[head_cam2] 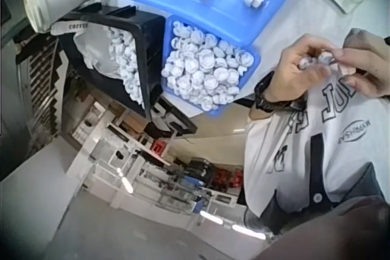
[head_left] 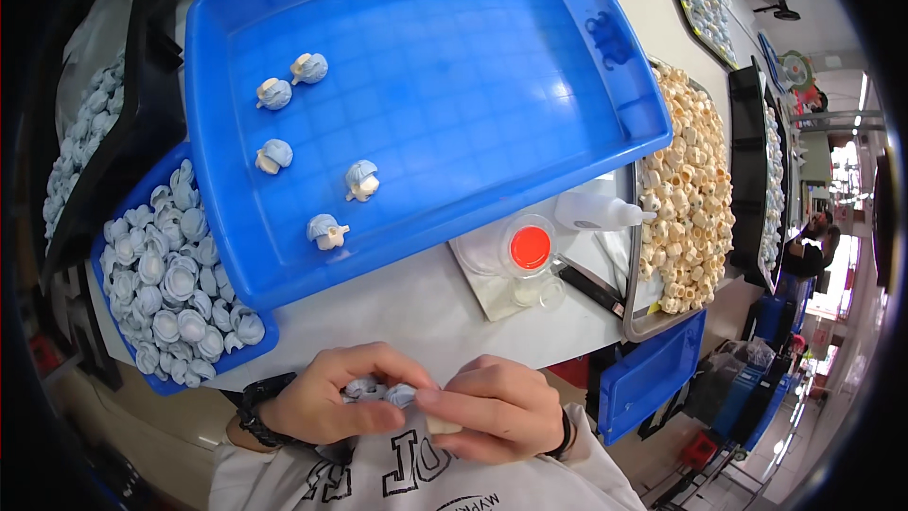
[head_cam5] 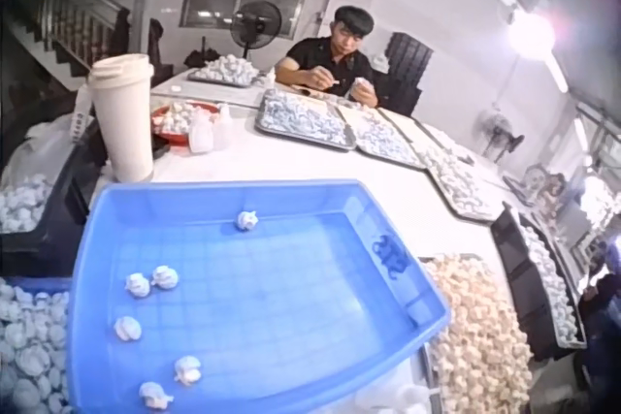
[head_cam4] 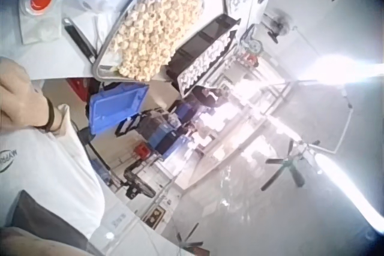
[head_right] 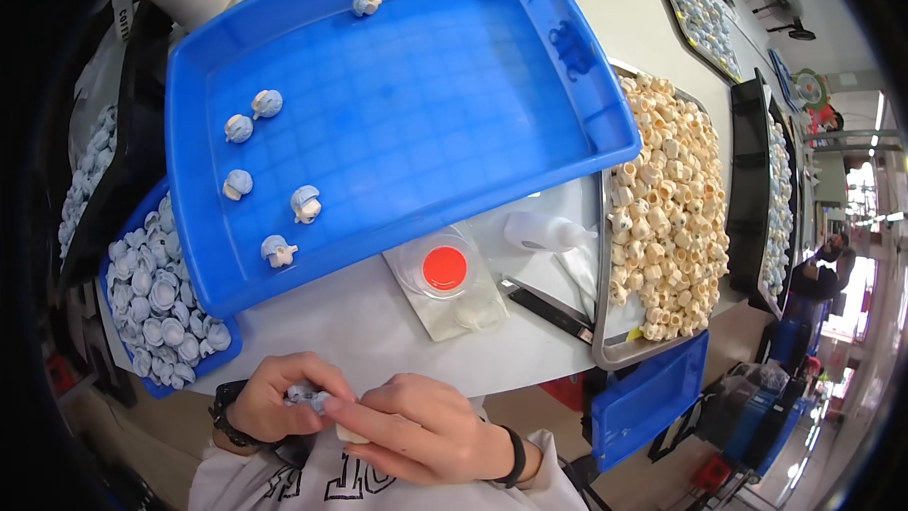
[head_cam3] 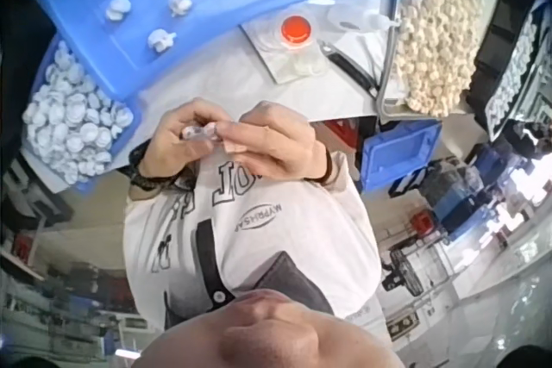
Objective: The person assembles small decorative items by inserting white plastic pieces into light blue fabric-wrapped bases. They pick up the components from trays, apply a small amount of adhesive from a bottle, and place the finished units into a blue tray.
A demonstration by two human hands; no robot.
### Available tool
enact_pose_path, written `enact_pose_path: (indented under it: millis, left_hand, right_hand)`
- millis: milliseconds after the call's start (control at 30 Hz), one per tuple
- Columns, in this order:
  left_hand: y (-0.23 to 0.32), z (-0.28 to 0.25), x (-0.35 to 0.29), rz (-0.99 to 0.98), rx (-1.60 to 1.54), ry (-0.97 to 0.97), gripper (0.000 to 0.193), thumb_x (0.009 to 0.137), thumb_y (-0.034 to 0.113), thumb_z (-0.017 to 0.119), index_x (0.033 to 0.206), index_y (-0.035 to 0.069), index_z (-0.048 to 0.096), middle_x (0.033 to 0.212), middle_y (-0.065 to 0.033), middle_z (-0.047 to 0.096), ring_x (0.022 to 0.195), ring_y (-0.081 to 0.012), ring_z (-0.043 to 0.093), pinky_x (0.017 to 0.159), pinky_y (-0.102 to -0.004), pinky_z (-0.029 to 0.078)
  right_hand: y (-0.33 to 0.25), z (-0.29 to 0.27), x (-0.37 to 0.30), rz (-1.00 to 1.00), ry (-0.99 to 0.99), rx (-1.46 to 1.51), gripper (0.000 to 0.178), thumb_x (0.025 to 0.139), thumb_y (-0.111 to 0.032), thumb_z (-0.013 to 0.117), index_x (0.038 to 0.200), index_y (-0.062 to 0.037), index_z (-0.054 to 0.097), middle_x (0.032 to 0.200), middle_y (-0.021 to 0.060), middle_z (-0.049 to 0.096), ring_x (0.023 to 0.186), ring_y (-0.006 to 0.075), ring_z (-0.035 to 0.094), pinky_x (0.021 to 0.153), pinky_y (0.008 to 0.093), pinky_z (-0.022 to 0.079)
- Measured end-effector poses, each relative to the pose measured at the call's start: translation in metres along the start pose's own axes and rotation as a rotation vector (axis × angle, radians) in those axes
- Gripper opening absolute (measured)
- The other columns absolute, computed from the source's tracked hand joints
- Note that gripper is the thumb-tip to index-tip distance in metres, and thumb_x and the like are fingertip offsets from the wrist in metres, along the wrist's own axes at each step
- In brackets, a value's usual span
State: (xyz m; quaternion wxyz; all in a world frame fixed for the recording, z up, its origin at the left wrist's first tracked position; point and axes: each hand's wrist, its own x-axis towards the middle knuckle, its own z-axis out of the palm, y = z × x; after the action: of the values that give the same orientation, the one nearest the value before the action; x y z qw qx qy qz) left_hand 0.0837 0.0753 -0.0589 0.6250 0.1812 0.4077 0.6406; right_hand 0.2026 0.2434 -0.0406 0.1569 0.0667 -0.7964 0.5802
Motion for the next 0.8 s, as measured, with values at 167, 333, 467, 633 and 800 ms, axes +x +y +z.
enact_pose_path:
  millis: [167, 333, 467, 633, 800]
  left_hand:
    - [0.006, 0.004, -0.003, 0.007, 0.082, 0.035, 0.032, 0.082, 0.020, 0.061, 0.103, 0.000, 0.050, 0.093, -0.0086, 0.058, 0.078, -0.0099, 0.053, 0.066, -0.0232, 0.041]
    - [-0.004, -0.003, -0.006, 0.025, 0.047, 0.030, 0.034, 0.083, 0.015, 0.060, 0.109, 0.000, 0.046, 0.099, -0.0086, 0.056, 0.083, -0.0110, 0.054, 0.073, -0.0259, 0.042]
    - [-0.006, -0.003, -0.010, 0.011, -0.002, 0.009, 0.033, 0.085, 0.014, 0.059, 0.111, -0.001, 0.045, 0.100, -0.0089, 0.055, 0.088, -0.0120, 0.054, 0.077, -0.0278, 0.043]
    - [-0.001, 0.000, -0.005, 0.035, 0.103, -0.025, 0.035, 0.086, 0.012, 0.058, 0.115, -0.001, 0.044, 0.099, -0.0074, 0.057, 0.089, -0.0115, 0.055, 0.078, -0.0270, 0.043]
    - [0.001, 0.001, -0.003, 0.001, 0.066, 0.016, 0.040, 0.086, 0.020, 0.060, 0.115, -0.002, 0.046, 0.090, -0.0093, 0.061, 0.083, -0.0130, 0.058, 0.074, -0.0264, 0.044]
  right_hand:
    - [0.003, 0.009, -0.002, -0.029, 0.092, -0.082, 0.038, 0.062, -0.006, 0.079, 0.096, 0.0019, 0.063, 0.076, 0.0073, 0.058, 0.057, 0.0166, 0.056, 0.047, 0.0250, 0.044]
    - [0.006, 0.012, 0.004, -0.079, 0.102, -0.142, 0.035, 0.062, -0.003, 0.078, 0.094, 0.0004, 0.063, 0.076, 0.0068, 0.058, 0.055, 0.0152, 0.056, 0.045, 0.0236, 0.043]
    - [0.009, 0.012, 0.003, -0.138, 0.103, -0.175, 0.033, 0.064, -0.003, 0.076, 0.093, 0.0008, 0.063, 0.077, 0.0074, 0.058, 0.055, 0.0156, 0.056, 0.046, 0.0232, 0.044]
    - [0.006, 0.002, 0.008, -0.158, 0.075, -0.257, 0.033, 0.060, 0.001, 0.074, 0.092, 0.0012, 0.063, 0.076, 0.0075, 0.056, 0.058, 0.0157, 0.055, 0.049, 0.0250, 0.046]
    - [-0.009, -0.043, -0.012, -0.063, 0.370, -0.524, 0.037, 0.057, 0.002, 0.070, 0.093, 0.0020, 0.063, 0.081, 0.0108, 0.060, 0.065, 0.0195, 0.059, 0.054, 0.0260, 0.046]
